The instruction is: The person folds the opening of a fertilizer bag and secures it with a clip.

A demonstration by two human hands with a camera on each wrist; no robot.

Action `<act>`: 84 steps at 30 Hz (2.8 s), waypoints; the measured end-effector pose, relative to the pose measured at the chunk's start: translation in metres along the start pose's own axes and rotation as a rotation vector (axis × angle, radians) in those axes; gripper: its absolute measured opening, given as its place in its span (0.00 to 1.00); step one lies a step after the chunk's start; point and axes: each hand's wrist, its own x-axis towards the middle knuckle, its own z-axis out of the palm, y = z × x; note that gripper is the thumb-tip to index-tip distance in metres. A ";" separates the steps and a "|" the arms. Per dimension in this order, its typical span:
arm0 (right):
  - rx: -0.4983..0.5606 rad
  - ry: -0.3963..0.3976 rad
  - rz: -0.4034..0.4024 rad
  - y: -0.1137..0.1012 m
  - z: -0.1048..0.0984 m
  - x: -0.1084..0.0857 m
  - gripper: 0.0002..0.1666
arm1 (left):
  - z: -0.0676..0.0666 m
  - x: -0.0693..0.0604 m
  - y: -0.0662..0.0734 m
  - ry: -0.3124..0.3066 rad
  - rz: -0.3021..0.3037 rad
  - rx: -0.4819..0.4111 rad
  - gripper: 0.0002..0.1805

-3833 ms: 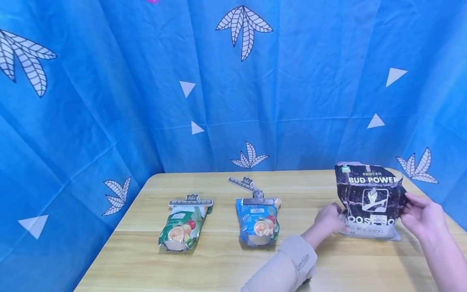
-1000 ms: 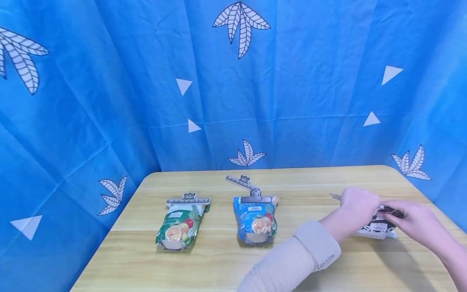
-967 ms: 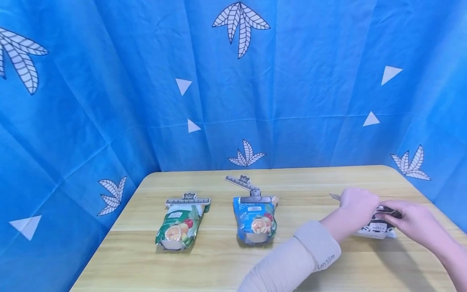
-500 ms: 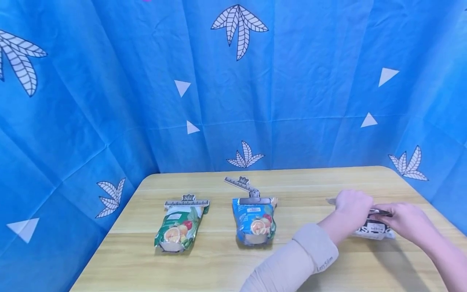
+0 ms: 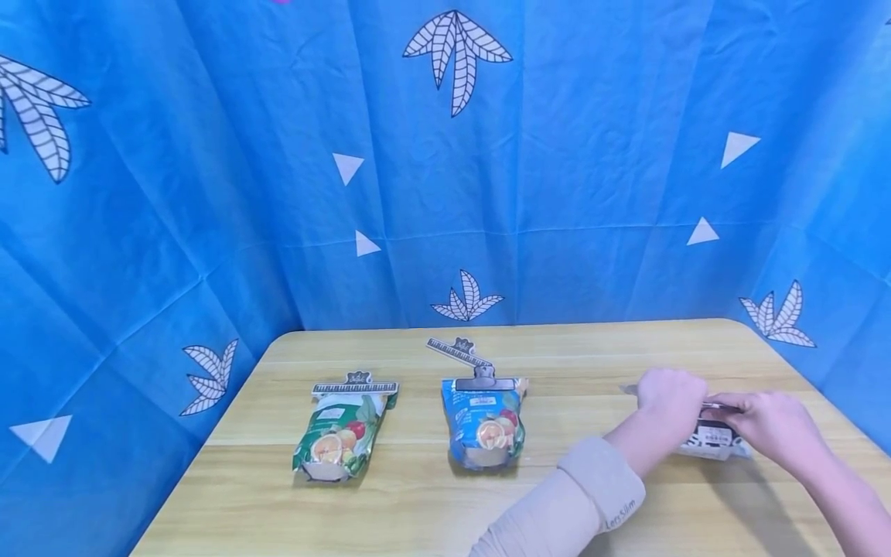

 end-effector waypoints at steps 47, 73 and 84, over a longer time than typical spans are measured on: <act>0.158 -0.099 -0.114 -0.030 0.016 0.029 0.11 | -0.001 -0.026 -0.041 -0.040 -0.093 -0.028 0.06; 0.270 0.052 -0.128 -0.010 0.002 0.020 0.15 | -0.002 -0.028 -0.046 -0.029 -0.048 -0.039 0.10; 0.428 -0.150 0.072 0.004 -0.003 0.006 0.24 | -0.001 -0.029 -0.046 0.004 -0.016 -0.009 0.08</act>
